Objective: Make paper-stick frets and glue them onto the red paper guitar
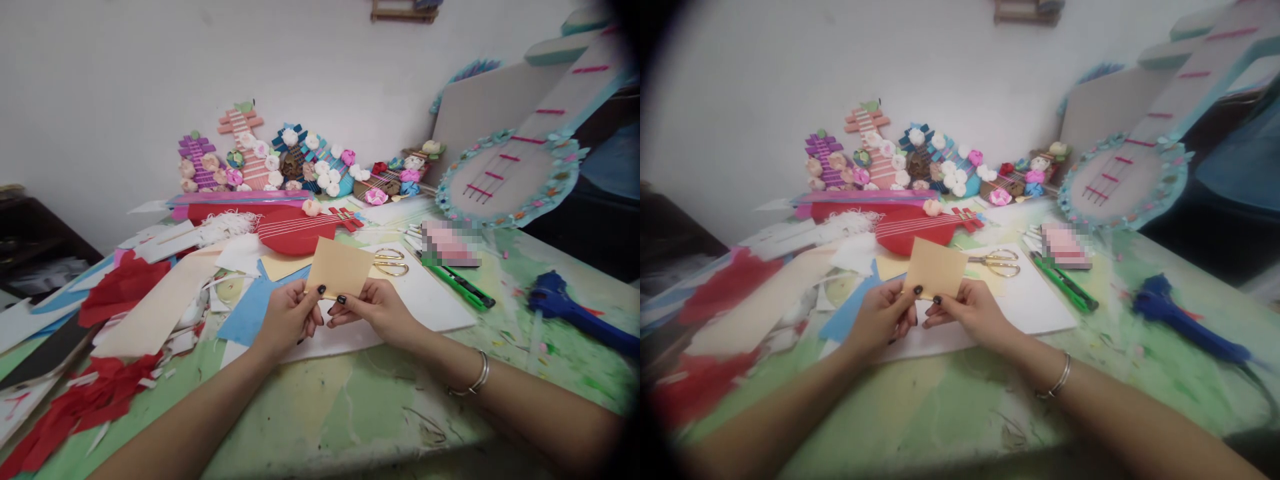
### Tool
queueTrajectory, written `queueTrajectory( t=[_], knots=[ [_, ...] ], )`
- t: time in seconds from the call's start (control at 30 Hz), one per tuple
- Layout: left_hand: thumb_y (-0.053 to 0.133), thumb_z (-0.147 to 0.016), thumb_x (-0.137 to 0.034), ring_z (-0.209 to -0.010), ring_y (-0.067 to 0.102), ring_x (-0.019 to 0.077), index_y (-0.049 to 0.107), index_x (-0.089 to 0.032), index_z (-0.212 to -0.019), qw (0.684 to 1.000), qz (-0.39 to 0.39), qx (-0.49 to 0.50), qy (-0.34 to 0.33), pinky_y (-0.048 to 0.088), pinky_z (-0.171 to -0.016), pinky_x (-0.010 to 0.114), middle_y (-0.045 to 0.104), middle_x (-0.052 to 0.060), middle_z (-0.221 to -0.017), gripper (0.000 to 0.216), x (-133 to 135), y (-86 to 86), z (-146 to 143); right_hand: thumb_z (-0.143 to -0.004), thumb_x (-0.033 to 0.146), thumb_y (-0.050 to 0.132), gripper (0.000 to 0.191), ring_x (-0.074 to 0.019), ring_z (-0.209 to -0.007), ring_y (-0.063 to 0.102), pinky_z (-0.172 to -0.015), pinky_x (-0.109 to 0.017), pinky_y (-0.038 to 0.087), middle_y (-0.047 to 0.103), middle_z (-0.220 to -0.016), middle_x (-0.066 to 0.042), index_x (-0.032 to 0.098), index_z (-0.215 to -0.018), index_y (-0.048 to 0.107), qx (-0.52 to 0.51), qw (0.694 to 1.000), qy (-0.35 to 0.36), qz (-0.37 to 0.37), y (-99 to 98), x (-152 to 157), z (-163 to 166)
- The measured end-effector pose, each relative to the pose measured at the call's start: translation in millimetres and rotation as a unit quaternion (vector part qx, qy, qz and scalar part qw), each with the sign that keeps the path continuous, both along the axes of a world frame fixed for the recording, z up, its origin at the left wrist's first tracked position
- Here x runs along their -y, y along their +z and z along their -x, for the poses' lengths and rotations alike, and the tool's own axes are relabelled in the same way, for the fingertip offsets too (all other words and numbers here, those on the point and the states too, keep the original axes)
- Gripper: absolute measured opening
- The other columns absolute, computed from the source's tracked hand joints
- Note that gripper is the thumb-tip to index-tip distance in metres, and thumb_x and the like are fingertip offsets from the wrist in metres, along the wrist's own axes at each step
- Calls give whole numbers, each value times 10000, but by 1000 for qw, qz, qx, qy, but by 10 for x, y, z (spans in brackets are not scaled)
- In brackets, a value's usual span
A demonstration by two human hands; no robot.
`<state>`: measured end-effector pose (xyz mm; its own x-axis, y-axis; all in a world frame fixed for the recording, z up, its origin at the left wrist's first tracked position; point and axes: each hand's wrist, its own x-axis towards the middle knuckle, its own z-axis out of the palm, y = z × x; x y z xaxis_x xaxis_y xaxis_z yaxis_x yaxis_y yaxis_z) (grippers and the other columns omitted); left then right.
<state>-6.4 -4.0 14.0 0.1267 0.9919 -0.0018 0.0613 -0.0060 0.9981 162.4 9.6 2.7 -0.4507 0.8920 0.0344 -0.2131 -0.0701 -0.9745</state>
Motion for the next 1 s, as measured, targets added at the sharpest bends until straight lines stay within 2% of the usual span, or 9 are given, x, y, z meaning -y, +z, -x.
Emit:
queueTrajectory(
  t=[0.3, 0.5, 0.67, 0.73, 0.83, 1.0],
  knots=[
    [553, -786, -435, -217, 328, 41, 484, -157, -613, 998, -39, -35, 34, 219, -268, 151, 470, -74, -316, 334, 25, -31, -23, -682, 367, 699, 321, -169, -581, 681, -595, -262, 572, 679, -675, -65, 86, -811, 616, -4, 1000, 1, 30, 5, 15, 17],
    [544, -797, -437, -220, 332, 39, 479, -157, -597, 996, -47, -64, 46, 223, -276, 152, 461, -77, -305, 350, 35, -34, -24, -679, 275, 706, 265, -169, -610, 684, -607, -258, 573, 691, -709, -60, 95, -867, 654, 13, 1000, -6, -2, -49, 29, 21],
    [537, -808, -418, -232, 320, 33, 496, -151, -638, 998, -39, -38, 36, 219, -282, 147, 461, -80, -323, 319, 31, -43, -37, -706, 284, 681, 247, -181, -607, 686, -595, -266, 574, 694, -718, -79, 83, -848, 662, 26, 999, -31, -19, -53, 38, 16],
    [542, -808, -407, -257, 343, 30, 489, -146, -631, 999, -42, -24, 19, 231, -295, 146, 483, -67, -359, 320, 16, -54, -36, -684, 254, 698, 248, -180, -586, 681, -590, -279, 575, 694, -691, -77, 82, -860, 668, 2, 1000, -25, 11, -47, 24, 5],
    [569, -795, -391, -360, 453, 51, 524, -131, -666, 998, -44, 16, -35, 325, -353, 159, 570, -18, -500, 294, -17, -61, -15, -612, 205, 736, 218, -178, -516, 662, -542, -279, 570, 684, -611, -73, 72, -775, 676, -39, 996, -16, 76, -31, -13, -20],
    [574, -802, -333, -597, 570, 118, 619, -113, -822, 981, 11, 121, -150, 424, -467, 196, 652, 80, -746, 226, -55, -35, 73, -544, 121, 719, 107, -155, -424, 626, -421, -177, 503, 660, -530, -94, 40, -569, 655, -47, 986, -7, 159, 16, -83, -67]
  ],
)
